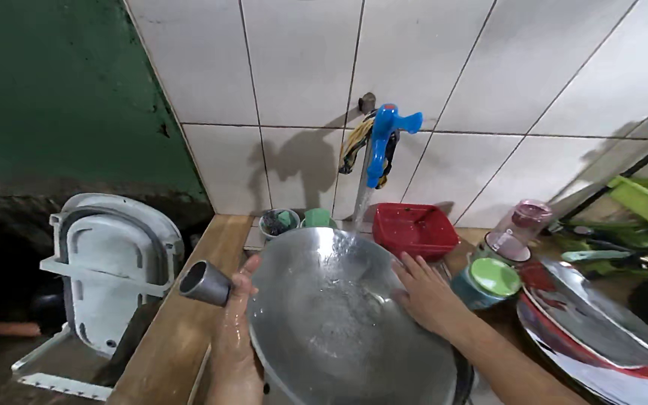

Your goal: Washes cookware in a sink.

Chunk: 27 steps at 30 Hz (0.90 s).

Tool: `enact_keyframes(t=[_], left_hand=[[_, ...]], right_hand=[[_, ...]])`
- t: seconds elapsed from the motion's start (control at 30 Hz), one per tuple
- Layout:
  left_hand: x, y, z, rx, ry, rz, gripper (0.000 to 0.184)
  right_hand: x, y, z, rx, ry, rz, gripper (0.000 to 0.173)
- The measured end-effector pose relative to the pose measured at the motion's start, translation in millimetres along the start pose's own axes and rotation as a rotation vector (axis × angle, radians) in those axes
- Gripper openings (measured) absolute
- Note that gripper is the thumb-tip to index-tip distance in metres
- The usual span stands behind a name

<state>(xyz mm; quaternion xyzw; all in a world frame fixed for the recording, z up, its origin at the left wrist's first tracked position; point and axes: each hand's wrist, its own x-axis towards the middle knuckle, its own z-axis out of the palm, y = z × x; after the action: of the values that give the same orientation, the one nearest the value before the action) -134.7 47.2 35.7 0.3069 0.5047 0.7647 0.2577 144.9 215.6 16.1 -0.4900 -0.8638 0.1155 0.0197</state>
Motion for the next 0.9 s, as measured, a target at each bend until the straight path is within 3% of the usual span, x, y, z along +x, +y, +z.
enact_keyframes(t=[0.1, 0.2, 0.33, 0.43, 0.53, 0.6, 0.67, 0.77, 0.83, 0.9], left_hand=[[-11.4, 13.5, 28.2, 0.016, 0.090, -0.065, 0.031], [-6.8, -3.2, 35.0, -0.047, 0.081, -0.036, 0.028], [-0.8, -14.5, 44.1, -0.101, 0.016, 0.078, 0.025], [4.5, -23.0, 44.6, -0.106, -0.040, 0.184, 0.027], [9.8, -25.0, 41.1, -0.060, -0.026, 0.269, 0.028], [15.3, -19.7, 35.0, 0.034, 0.002, 0.359, 0.030], [22.4, -19.0, 22.2, 0.045, -0.003, 0.429, 0.033], [28.9, -13.0, 16.4, 0.004, -0.042, 0.494, 0.021], [19.5, -5.8, 24.7, -0.005, -0.046, 0.440, 0.019], [8.6, -4.9, 33.0, 0.004, -0.019, 0.313, 0.023]], right_hand=[[36.4, 0.2, 24.4, -0.224, 0.110, -0.110, 0.072], [72.9, -17.2, 56.0, -0.172, 0.262, -0.129, 0.075], [92.3, -91.7, 85.2, 0.240, 0.371, -0.146, 0.073], [58.5, -165.3, 69.4, 0.710, 0.324, -0.292, 0.064], [0.5, -193.8, 32.2, 1.043, 0.004, -0.430, 0.056], [-32.3, -169.5, 24.9, 0.941, -0.169, -0.558, 0.061], [-48.5, -123.9, 30.8, 0.621, -0.255, -0.611, 0.070], [-25.3, -53.9, 23.7, 0.195, -0.410, -0.424, 0.060], [7.7, -13.8, 35.3, 0.036, -0.200, -0.359, 0.051], [46.7, 9.5, 47.7, -0.091, 0.090, -0.291, 0.054]])
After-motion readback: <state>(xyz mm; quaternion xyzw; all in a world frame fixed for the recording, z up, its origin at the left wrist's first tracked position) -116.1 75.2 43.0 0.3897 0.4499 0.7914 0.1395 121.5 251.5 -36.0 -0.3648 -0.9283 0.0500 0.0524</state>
